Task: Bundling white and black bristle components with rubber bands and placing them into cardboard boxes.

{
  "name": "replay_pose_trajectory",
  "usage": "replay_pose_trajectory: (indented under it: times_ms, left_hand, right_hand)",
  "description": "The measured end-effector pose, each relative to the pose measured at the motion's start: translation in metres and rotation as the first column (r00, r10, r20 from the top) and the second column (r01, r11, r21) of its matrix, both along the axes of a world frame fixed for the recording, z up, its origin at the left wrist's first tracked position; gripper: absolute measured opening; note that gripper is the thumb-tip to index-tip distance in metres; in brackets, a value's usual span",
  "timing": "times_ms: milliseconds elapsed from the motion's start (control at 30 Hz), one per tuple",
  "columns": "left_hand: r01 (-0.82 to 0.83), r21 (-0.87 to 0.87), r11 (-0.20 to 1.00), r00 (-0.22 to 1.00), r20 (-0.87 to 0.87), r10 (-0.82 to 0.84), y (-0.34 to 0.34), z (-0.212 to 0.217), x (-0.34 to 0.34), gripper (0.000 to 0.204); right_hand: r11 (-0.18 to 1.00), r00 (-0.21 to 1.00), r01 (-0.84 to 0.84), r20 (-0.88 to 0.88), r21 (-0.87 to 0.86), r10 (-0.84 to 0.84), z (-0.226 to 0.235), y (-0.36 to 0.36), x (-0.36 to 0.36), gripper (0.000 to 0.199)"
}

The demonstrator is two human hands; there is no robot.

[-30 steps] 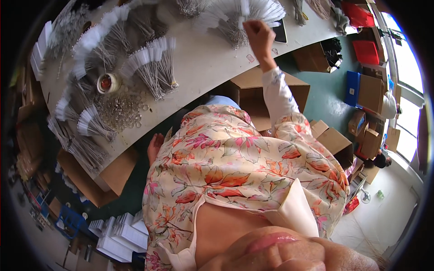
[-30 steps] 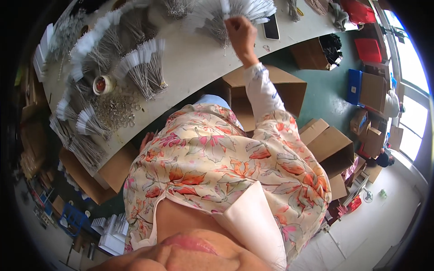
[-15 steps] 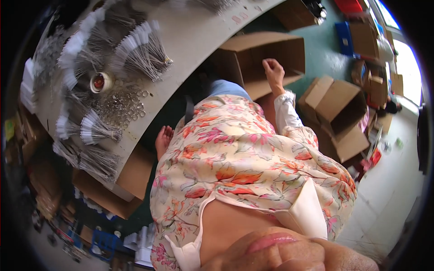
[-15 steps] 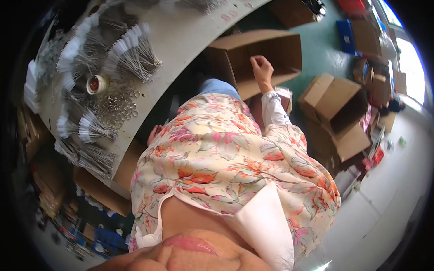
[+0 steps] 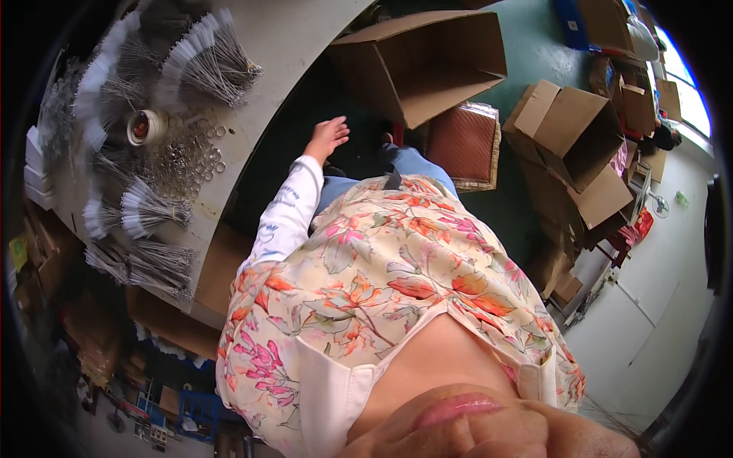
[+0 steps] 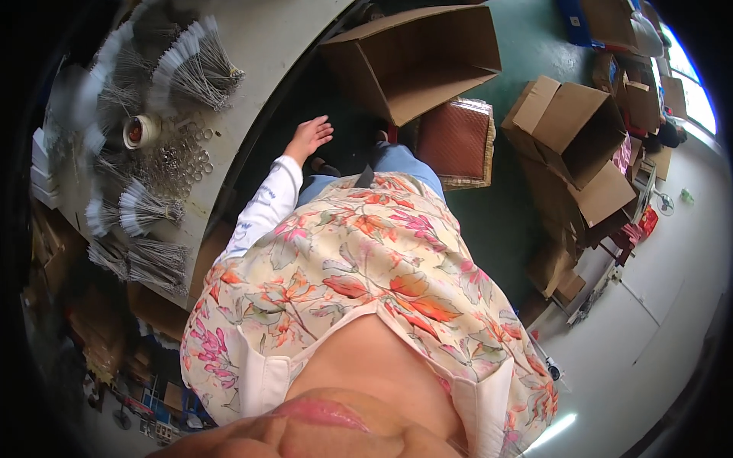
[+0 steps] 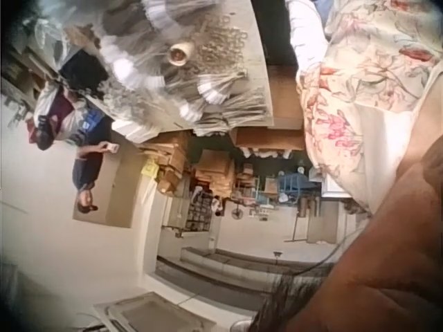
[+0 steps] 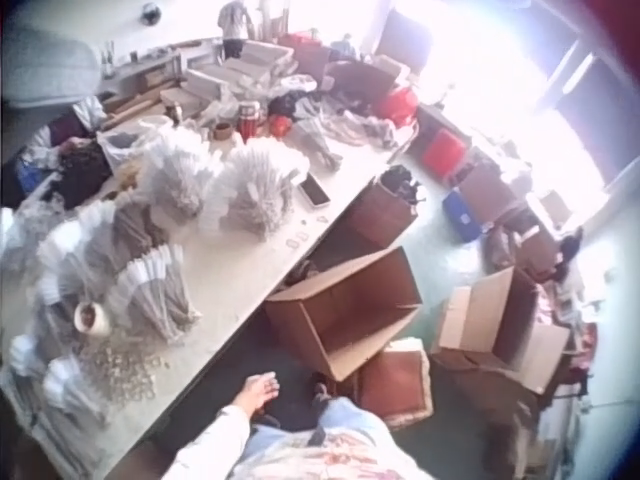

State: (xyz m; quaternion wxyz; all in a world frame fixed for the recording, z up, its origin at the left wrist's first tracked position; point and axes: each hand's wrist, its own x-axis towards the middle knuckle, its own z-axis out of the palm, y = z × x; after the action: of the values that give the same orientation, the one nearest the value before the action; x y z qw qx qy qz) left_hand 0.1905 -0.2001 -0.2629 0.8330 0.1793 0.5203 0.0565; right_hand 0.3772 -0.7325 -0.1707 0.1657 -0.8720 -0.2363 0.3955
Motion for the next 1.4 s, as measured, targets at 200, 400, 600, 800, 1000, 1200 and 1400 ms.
replay_pose_trajectory:
  times_ms: [200, 400, 600, 800, 1000, 1200, 1400]
  left_hand:
    - [0.323, 0.144, 0.935, 0.936, -0.197, -0.293, -0.034, 0.014, 0.167, 0.101]
    - [0.278, 0.365, 0.889, 0.861, -0.505, -0.062, -0.043, -0.05, 0.238, 0.067]
    - [0.534, 0.28, 0.798, 0.573, -0.814, -0.098, -0.048, -0.067, 0.214, 0.025]
    - [0.61, 0.262, 0.748, 0.533, -0.834, -0.142, -0.079, -0.023, 0.1, 0.03]
    - [0.344, 0.156, 0.926, 0.474, -0.88, -0.028, -0.159, 0.065, -0.027, 0.029]
    - [-0.386, 0.279, 0.879, 0.612, -0.635, 0.471, -0.292, 0.071, -0.143, 0.029]
    - [-0.814, 0.215, 0.54, 0.409, -0.45, 0.794, -0.463, 0.105, -0.227, 0.043]
  right_hand:
    - [0.997, 0.997, 0.083, 0.011, -0.006, -0.083, 0.047, -0.003, 0.067, 0.027]
    - [0.999, 0.999, 0.042, -0.013, -0.005, -0.042, 0.043, 0.008, 0.209, 0.027]
    - [0.993, 0.987, -0.089, -0.138, -0.073, 0.079, 0.041, 0.034, 0.31, 0.028]
    - [0.982, 0.951, -0.182, -0.264, -0.059, 0.161, 0.01, 0.067, 0.35, 0.028]
    - [0.964, 0.901, -0.263, -0.368, -0.039, 0.231, -0.019, 0.112, 0.359, 0.028]
    - [0.974, 0.922, -0.159, -0.378, -0.164, 0.087, -0.045, 0.156, 0.346, 0.015]
    - [0.922, 0.87, -0.382, -0.363, -0.067, 0.335, -0.014, 0.216, 0.281, 0.015]
